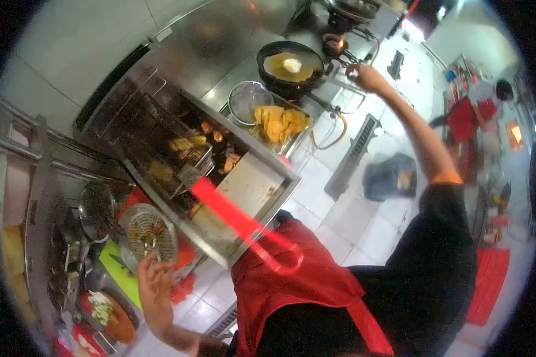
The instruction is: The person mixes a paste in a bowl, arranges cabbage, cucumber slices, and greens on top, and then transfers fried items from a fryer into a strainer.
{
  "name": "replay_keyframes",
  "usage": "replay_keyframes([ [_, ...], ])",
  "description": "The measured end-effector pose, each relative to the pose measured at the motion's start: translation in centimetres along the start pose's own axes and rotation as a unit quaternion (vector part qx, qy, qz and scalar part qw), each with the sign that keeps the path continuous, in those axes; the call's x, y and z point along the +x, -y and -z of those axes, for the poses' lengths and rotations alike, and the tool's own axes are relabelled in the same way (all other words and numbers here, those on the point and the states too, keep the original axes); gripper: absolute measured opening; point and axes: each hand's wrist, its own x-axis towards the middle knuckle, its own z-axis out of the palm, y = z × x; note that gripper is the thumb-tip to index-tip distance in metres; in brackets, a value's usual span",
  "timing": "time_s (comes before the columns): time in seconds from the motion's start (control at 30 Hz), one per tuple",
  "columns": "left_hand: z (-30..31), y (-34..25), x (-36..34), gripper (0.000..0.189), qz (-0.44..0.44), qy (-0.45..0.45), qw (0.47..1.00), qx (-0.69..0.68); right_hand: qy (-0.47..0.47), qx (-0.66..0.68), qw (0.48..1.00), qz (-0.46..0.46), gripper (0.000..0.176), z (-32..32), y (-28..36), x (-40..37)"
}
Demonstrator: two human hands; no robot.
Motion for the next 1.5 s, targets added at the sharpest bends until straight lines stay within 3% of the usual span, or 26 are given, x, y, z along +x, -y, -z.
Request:
replay_keyframes([
  [0.03,-1.0,1.1,-0.9,0.053,-0.015,-0.054,0.998,0.024,0.024,-0.024,0.999,-0.004,0.019,-1.0,-0.3,1.4],
  [0.07,-2.3,0.9,-2.0,0.049,0.062,-0.106,0.992,0.033,0.056,-0.064,0.996,0.030,0.018,-4.7,-3.8,5.5],
  [0.1,-3.3,0.6,-2.8,0.046,0.133,-0.160,0.977,0.042,0.051,-0.085,0.995,-0.007,0.020,-6.4,-4.6,7.2],
  [0.13,-4.1,0.8,-4.3,0.043,0.120,-0.162,0.979,0.042,0.039,-0.105,0.993,-0.044,0.022,-7.2,-4.6,9.0],
  [0.2,-5.3,0.9,-8.4,0.040,0.114,-0.172,0.977,0.049,0.037,-0.102,0.994,-0.022,0.027,-7.0,-4.7,11.1],
  [0.27,-6.8,-0.6,-11.8,0.053,0.254,-0.192,0.948,-0.022,0.088,-0.126,0.987,0.038,0.027,-7.8,-5.8,14.4],
  [0.4,-10.8,-1.9,-13.9,0.050,0.261,-0.224,0.939,0.003,0.069,-0.074,0.994,0.029,0.025,-11.0,-6.4,17.0],
  [0.47,-12.5,-1.7,-14.3,0.049,0.278,-0.239,0.930,-0.011,0.083,-0.095,0.987,0.096,0.025,-14.1,-7.4,18.1],
  [0.53,-14.0,-1.8,-14.1,0.049,0.290,-0.248,0.924,-0.021,0.020,-0.044,0.998,0.043,0.025,-16.4,-7.3,17.8],
  [0.67,-14.9,-1.1,-13.7,0.049,0.282,-0.231,0.931,-0.007,-0.034,0.020,0.998,0.057,0.021,-17.6,-6.5,16.8],
  [0.73,-15.2,-1.3,-12.9,0.049,0.273,-0.229,0.934,-0.010,-0.104,0.156,0.971,0.148,0.019,-19.9,-8.2,17.6],
  [0.77,-15.6,-1.4,-12.3,0.047,0.280,-0.229,0.932,-0.007,-0.104,0.156,0.971,0.147,0.019,-21.4,-9.3,18.4],
  [0.83,-16.0,-1.6,-11.3,0.046,0.289,-0.225,0.931,-0.002,0.041,0.473,0.875,0.092,0.022,-23.7,-11.2,19.8],
  [0.87,-16.3,-1.5,-10.7,0.047,0.265,-0.219,0.939,0.007,0.042,0.472,0.876,0.089,0.022,-21.9,-11.1,18.6],
  [0.93,-16.7,-1.2,-9.7,0.047,0.244,-0.210,0.947,0.015,0.188,0.682,0.697,-0.122,0.024,-15.2,-9.4,14.7],
  [0.97,-16.9,-1.0,-9.3,0.048,0.244,-0.210,0.947,-0.005,0.189,0.680,0.698,-0.125,0.024,-15.3,-10.0,14.5],
  [1.03,-17.0,-0.9,-8.8,0.048,0.246,-0.207,0.946,-0.026,0.144,0.756,0.606,-0.202,0.025,-15.5,-11.5,14.1],
  [1.07,-17.1,-0.9,-8.6,0.047,0.239,-0.204,0.949,-0.024,0.144,0.754,0.607,-0.204,0.025,-14.9,-11.6,13.7],
  [1.13,-16.9,-0.4,-8.7,0.045,0.233,-0.200,0.951,-0.025,0.119,0.680,0.700,-0.183,0.026,-12.9,-11.8,12.8],
  [1.17,-16.3,0.5,-9.1,0.043,0.249,-0.190,0.948,-0.052,0.119,0.678,0.702,-0.184,0.026,-14.1,-12.4,13.2],
  [1.2,-16.0,1.4,-9.2,0.041,0.265,-0.179,0.944,-0.080,0.021,0.521,0.850,-0.073,0.023,-16.5,-13.4,13.9],
  [1.23,-16.0,2.2,-9.1,0.041,0.266,-0.180,0.943,-0.082,-0.079,0.329,0.940,0.045,0.021,-17.7,-13.9,14.3],
  [1.27,-16.2,3.1,-9.0,0.039,0.264,-0.204,0.940,-0.070,-0.078,0.329,0.940,0.048,0.021,-17.6,-13.5,14.3],
  [1.33,-16.3,4.2,-8.9,0.038,0.267,-0.240,0.931,-0.061,-0.116,0.076,0.988,0.072,0.021,-17.4,-11.1,13.7],
  [1.37,-16.3,3.9,-8.7,0.036,0.270,-0.228,0.933,-0.062,-0.095,0.016,0.994,0.045,0.022,-17.7,-10.3,13.3],
  [1.5,-16.6,4.1,-9.9,0.037,0.258,-0.263,0.926,-0.079,-0.044,0.009,0.996,0.078,0.023,-18.7,-8.4,13.7],
])
